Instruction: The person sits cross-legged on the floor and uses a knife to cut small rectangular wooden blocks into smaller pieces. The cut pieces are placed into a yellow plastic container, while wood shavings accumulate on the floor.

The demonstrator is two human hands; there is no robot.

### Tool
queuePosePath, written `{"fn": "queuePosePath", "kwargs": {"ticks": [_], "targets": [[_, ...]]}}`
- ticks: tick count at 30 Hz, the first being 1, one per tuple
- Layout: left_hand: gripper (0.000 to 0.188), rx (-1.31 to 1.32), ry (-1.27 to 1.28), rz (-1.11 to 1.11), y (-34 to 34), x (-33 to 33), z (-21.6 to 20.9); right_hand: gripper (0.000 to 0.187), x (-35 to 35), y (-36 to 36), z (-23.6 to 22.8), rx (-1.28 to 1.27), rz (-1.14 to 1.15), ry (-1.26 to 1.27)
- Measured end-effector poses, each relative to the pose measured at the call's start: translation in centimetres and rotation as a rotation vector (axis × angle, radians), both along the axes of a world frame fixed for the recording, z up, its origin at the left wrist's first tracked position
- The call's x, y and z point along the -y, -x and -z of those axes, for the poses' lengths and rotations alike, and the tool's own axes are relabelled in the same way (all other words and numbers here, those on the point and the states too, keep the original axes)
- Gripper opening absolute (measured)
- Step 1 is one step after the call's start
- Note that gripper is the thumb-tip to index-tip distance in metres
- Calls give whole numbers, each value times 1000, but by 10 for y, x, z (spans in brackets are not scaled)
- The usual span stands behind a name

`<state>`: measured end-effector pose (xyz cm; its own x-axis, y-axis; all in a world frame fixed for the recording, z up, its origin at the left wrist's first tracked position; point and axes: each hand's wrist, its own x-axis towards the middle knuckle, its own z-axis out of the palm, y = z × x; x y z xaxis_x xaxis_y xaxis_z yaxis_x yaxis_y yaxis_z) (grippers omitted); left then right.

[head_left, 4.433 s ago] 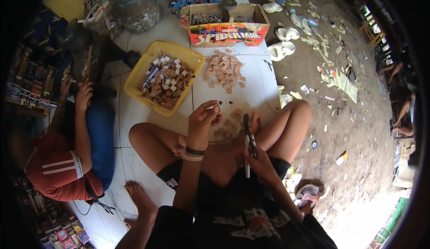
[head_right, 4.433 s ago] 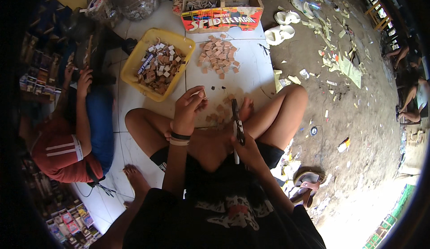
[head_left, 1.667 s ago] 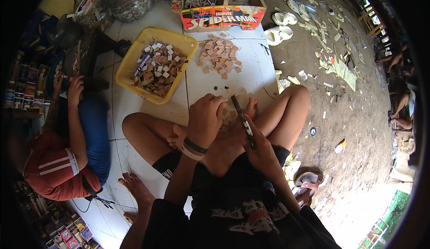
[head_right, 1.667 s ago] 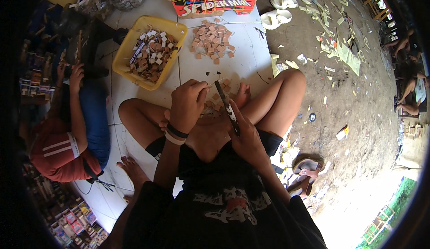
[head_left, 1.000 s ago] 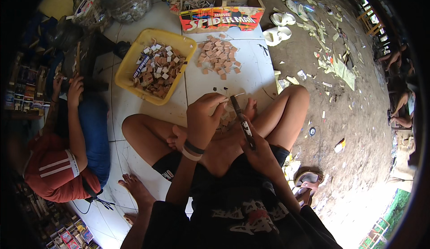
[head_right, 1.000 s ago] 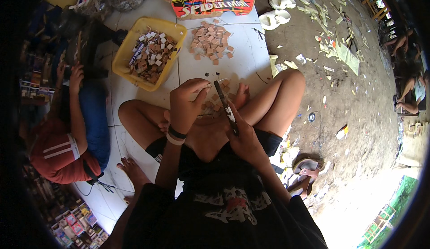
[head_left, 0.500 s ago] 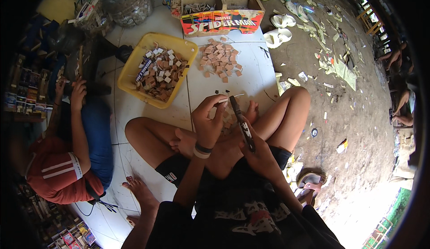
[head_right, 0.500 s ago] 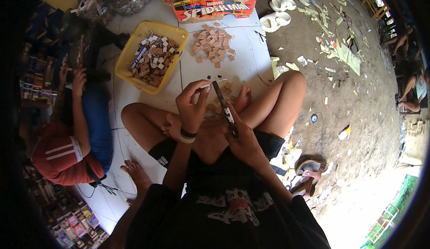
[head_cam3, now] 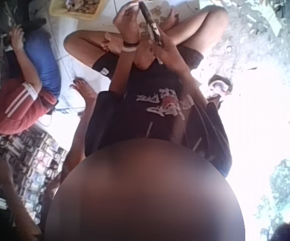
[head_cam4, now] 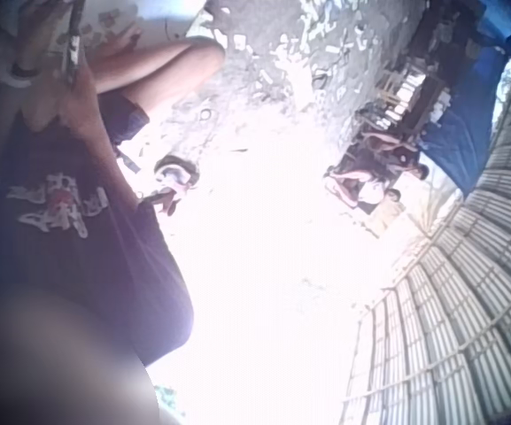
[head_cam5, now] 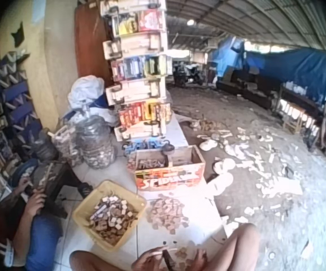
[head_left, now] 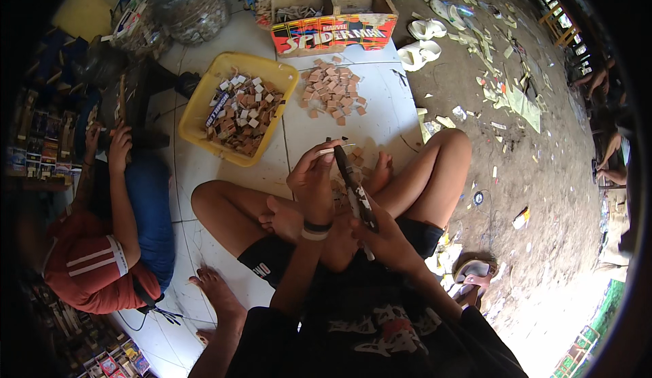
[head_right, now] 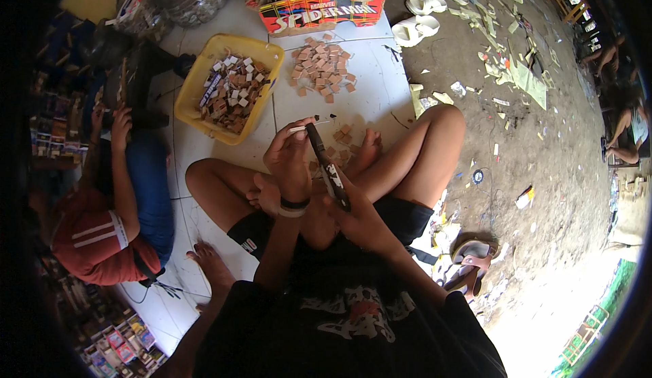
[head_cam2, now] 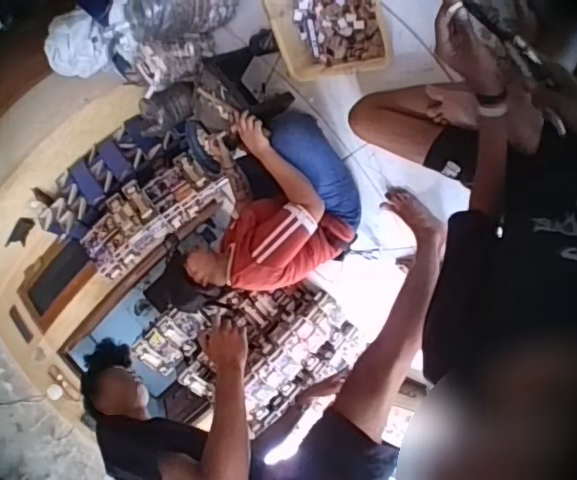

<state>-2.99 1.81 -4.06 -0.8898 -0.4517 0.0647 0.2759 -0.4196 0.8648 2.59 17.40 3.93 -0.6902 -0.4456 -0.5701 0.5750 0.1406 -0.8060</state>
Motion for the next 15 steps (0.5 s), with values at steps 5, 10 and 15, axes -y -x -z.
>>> {"fn": "queuePosePath", "kwargs": {"ticks": [5,10,15], "targets": [[20,15,54,-84,-2,-3,-4,72,10,-9,14,-339,32,-57],[19,36,327,-175,-7,-3,-16,80,17,-13,16,-723,-10,-514],[17,46,580,-174,-3,3,-24,92,17,-9,21,-822,9,-618]]}}
